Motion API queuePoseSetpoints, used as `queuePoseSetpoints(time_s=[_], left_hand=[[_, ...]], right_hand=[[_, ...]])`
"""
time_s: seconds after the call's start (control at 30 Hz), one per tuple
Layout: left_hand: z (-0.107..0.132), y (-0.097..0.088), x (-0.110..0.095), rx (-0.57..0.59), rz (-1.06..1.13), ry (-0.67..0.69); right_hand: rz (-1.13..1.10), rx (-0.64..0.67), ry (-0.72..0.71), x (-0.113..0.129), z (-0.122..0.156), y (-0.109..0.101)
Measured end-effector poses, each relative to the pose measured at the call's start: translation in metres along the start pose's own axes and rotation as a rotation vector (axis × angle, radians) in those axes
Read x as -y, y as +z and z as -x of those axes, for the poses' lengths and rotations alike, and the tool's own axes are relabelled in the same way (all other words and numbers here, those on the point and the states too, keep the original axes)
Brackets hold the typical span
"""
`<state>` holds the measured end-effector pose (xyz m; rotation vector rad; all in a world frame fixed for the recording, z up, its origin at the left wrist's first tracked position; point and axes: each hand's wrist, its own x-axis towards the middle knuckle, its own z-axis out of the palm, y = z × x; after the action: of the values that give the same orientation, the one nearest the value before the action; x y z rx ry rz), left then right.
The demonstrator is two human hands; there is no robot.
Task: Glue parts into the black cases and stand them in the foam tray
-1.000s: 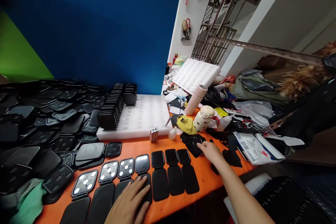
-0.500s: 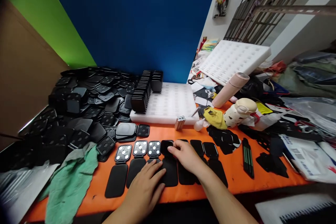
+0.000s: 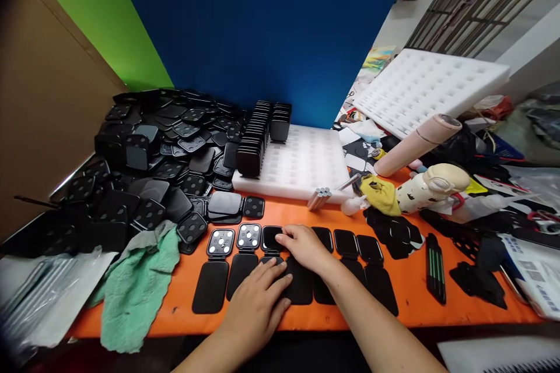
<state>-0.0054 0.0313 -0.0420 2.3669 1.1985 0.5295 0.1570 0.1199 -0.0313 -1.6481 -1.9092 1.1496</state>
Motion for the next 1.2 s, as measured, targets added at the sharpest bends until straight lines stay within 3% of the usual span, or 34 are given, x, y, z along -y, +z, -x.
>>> queuePoseSetpoints(time_s=[0.17, 0.33, 1.2], left_hand=[[0.000, 0.002, 0.001, -0.006, 0.010, 0.008], [0.000, 0.002, 0.001, -0.008, 0.011, 0.003], [-0.001, 0.003, 0.002, 0.021, 0.001, -0.008]], right_hand=[[-0.051, 0.007, 0.007, -0.001, 0.002, 0.004], [0.116, -0.042, -0.002, 0.003, 0.001, 0.007], [0.567, 0.033, 0.170, 0.017, -0.010, 0.006]])
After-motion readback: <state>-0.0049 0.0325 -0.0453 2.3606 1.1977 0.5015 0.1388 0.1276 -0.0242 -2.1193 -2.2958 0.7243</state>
